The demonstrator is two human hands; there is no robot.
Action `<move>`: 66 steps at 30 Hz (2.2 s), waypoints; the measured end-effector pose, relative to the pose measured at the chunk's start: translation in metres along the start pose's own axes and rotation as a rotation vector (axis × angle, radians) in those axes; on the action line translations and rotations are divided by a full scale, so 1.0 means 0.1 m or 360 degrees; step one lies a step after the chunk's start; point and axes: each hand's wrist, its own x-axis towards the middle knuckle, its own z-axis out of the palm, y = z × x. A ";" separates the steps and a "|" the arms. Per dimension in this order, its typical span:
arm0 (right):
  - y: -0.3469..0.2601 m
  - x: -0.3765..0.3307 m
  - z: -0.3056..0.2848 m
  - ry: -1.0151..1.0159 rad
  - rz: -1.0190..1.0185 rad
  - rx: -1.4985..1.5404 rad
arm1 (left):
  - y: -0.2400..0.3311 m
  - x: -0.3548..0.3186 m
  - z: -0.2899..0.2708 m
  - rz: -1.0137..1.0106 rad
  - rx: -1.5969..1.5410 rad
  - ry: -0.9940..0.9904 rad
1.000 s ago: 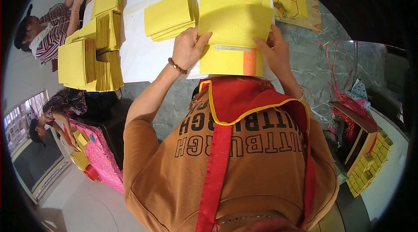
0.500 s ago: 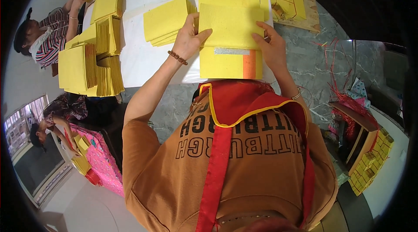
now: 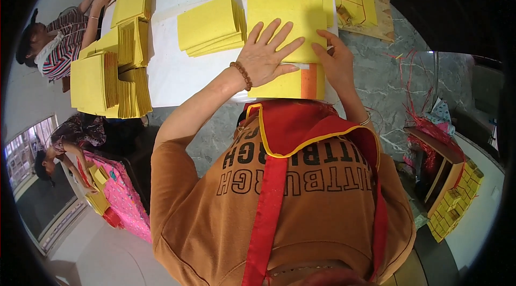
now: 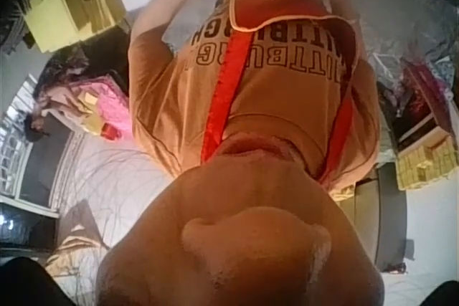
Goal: Folding yellow sheets of paper and organizing them into stacks on a workbench.
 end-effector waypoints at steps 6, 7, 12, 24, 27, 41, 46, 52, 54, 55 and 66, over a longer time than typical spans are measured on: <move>0.12 -0.19 0.10 0.0232 -0.0602 -0.0796 | 0.01 0.01 0.04 -0.0013 -0.0011 0.0027; 0.18 -0.20 0.13 0.0231 -0.0599 -0.0796 | 0.01 0.02 0.03 -0.0018 -0.0018 0.0026; 0.30 -0.21 0.21 -0.0101 -0.0023 0.0826 | -0.01 0.02 0.00 0.0036 0.0028 0.0030; 0.25 -0.23 0.10 -0.0203 0.0245 0.1169 | 0.05 0.02 0.01 0.0299 0.0458 0.0189; 0.35 -0.23 0.11 -0.0195 0.0178 0.1151 | 0.10 0.08 -0.01 0.0220 0.0422 0.0243; 0.31 -0.35 0.09 0.0069 0.0171 0.0923 | -1.17 -0.72 -0.01 -0.0500 0.0528 0.0804; 0.39 -0.33 0.15 0.0073 0.0045 0.0950 | -1.22 -0.96 0.54 -0.0661 0.0175 0.0319; 0.40 -0.34 0.15 0.0081 0.0063 0.0888 | -1.16 -0.93 0.67 -0.0663 0.0266 0.0189; 0.36 -0.36 0.15 0.0045 0.0024 0.0801 | -1.18 -0.93 0.66 -0.0666 0.0275 0.0149; 0.35 -0.38 0.15 0.0052 0.0024 0.0806 | -1.20 -0.94 0.64 -0.0662 0.0263 0.0103; 0.48 -0.40 0.09 0.0147 -0.0216 0.0347 | -1.24 -0.88 0.03 -0.0582 0.0018 0.0024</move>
